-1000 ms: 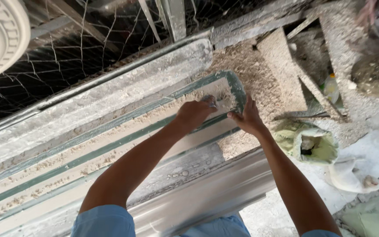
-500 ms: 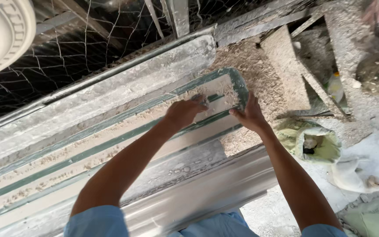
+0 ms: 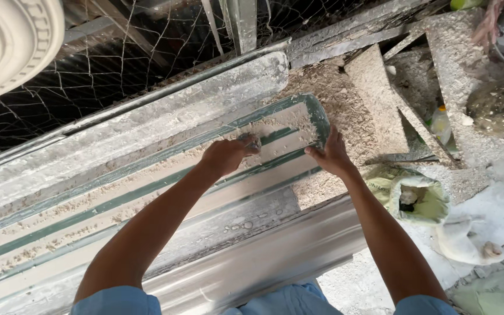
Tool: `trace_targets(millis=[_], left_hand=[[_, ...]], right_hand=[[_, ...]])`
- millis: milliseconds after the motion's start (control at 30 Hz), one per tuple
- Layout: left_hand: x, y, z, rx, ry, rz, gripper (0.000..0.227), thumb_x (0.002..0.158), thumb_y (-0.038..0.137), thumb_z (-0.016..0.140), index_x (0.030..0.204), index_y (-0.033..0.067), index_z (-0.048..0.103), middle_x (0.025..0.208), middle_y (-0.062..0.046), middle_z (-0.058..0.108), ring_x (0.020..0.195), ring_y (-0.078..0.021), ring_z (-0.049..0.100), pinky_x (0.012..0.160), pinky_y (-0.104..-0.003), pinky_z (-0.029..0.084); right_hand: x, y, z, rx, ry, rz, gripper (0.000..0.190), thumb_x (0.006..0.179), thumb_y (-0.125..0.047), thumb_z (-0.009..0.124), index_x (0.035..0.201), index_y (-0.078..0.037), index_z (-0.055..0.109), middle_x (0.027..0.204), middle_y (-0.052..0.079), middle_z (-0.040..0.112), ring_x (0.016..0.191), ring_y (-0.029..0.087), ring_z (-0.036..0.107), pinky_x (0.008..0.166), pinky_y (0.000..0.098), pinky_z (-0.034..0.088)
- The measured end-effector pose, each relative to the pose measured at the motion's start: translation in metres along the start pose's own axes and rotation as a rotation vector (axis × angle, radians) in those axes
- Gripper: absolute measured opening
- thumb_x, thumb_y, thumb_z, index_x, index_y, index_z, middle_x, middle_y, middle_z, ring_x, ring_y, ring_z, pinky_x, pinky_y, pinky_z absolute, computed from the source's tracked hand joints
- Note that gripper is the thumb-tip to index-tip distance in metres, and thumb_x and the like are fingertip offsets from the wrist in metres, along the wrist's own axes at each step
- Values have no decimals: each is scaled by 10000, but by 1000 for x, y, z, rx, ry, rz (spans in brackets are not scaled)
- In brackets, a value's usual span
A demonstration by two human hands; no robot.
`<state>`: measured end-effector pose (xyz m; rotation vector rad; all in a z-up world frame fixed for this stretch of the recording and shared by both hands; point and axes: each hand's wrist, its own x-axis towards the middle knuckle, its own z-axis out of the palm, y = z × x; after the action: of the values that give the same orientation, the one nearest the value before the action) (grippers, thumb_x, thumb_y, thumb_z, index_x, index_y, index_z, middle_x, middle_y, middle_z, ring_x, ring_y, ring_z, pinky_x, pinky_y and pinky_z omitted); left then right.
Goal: The person sands the surface of a long white decorative molding piece using a sanding block. They move the block back and forth along the grooves and edges to smooth the surface.
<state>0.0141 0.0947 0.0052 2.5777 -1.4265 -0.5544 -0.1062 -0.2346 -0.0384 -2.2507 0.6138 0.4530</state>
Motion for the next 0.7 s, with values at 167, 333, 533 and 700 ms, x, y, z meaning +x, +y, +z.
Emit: trace_targets(millis=[167,333,533,700], left_hand=[[-26,-5,-4,-21,-38,-25,537,991,95,541,1396,448,557,1605,113,379,777,-200,749,830,-382,635],[-24,2,-7,9,-235,-135,580,1046,85,512,1465,486,517,1507,113,533,876,-187,756,860,-380,648],[26,18,-6,69,17,21,583,959,38,572,1367,453,602,1566,91,446,889,-217,751,799,-414,637],[3,8,-12,45,-112,-50,643,943,-11,538,1396,445,557,1611,110,372,881,-227,751,779,-385,647]], right_hand=[[-5,-7,-5,-10,12,16,1260,812,-606,707,1618,-55,-88,1645,344,75,1518,531,149,1214,604,241],[-1,-1,4,-2,19,9,1260,828,-585,722,1604,-41,-108,1637,359,47,1523,539,99,1211,605,215],[0,8,4,20,4,-36,1269,812,-642,682,1596,-27,-104,1665,323,12,1537,503,65,1225,583,199],[5,11,8,-75,-13,3,1255,847,-678,643,1596,-32,-129,1676,306,-34,1546,488,23,1232,584,142]])
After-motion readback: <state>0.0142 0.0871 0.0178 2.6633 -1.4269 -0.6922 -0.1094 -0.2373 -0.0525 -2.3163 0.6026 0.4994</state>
